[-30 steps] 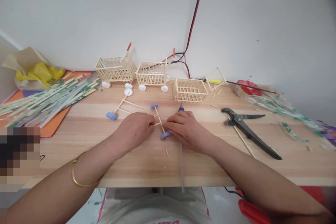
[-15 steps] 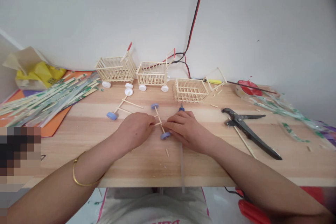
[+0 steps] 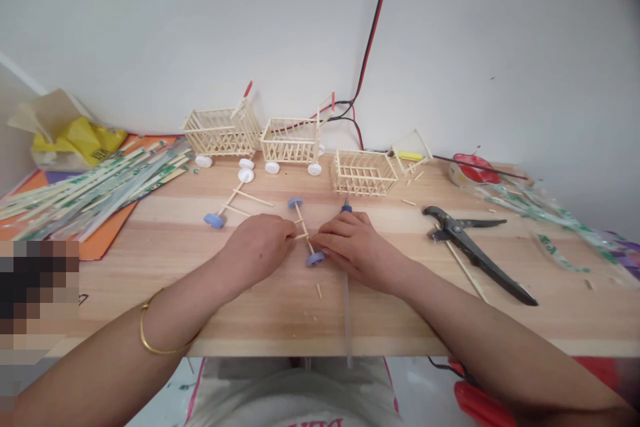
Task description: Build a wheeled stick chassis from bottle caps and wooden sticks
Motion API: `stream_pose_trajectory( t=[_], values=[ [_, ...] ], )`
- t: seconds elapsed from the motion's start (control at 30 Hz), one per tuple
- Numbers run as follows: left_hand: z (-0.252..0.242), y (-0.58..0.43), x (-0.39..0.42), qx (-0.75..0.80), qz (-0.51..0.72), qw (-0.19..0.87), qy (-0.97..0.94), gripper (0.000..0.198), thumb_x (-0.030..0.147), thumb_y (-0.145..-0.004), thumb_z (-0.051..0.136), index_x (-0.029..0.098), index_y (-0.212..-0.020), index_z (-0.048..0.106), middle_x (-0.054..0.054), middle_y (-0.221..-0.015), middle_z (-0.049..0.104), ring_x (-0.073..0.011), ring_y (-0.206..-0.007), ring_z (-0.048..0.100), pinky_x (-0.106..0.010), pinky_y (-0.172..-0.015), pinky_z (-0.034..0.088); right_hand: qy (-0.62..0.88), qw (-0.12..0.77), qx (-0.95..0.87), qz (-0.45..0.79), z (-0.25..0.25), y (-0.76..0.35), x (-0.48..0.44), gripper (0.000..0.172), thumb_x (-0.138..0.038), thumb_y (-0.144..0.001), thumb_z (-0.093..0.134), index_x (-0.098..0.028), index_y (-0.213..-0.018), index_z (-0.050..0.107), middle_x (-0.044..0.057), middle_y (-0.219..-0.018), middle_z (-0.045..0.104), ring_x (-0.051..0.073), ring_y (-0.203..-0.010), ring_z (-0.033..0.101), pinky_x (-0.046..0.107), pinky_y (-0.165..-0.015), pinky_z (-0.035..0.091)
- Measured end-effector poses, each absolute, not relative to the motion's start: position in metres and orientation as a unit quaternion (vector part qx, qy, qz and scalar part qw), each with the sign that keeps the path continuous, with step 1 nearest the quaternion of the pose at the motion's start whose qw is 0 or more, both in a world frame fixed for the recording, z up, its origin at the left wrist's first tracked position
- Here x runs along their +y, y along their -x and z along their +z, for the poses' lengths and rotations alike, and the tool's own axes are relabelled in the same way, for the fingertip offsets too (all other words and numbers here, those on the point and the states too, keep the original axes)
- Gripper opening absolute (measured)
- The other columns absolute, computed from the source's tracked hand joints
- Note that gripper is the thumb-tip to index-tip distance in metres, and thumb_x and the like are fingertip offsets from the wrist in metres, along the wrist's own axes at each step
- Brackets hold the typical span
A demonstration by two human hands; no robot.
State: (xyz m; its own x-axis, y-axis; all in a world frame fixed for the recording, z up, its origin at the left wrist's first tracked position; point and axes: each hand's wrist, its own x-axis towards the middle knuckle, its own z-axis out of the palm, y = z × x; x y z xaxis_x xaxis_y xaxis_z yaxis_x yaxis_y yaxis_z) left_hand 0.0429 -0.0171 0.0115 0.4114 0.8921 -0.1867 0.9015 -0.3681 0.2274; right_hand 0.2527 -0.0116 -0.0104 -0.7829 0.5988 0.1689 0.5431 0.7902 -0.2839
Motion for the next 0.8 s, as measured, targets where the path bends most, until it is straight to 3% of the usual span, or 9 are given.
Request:
stream_pose_trajectory(
  t=[0.4,0.8],
  values=[
    [0.011,-0.038,-0.017,0.555,0.011,0.167,-0.815,0.017,0.023,-0.081,0.048,0.017,-0.073,0.062,-0.005,-0.073,0.067,-0.0171,-0.066,0.058,-0.026,-0.057,0.033,0.306,0.132,-0.937,0.102,-0.010,-0.254,-0.012,0.023,-0.022,-0.093,0.047,-0.021,-0.108,0.064,0.007,-0.102,0.065,0.019,-0.094,0.050,0.035,-0.081,0.030],
    [0.014,-0.030,-0.016,0.555,-0.004,0.165,-0.815,0.015,0.019,-0.078,0.048,0.018,-0.069,0.060,-0.004,-0.072,0.065,-0.0171,-0.067,0.056,-0.027,-0.059,0.033,0.314,0.145,-0.933,0.102,-0.012,-0.255,-0.011,0.025,-0.027,-0.095,0.044,-0.020,-0.109,0.064,0.008,-0.101,0.065,0.019,-0.094,0.051,0.035,-0.081,0.030]
  ],
)
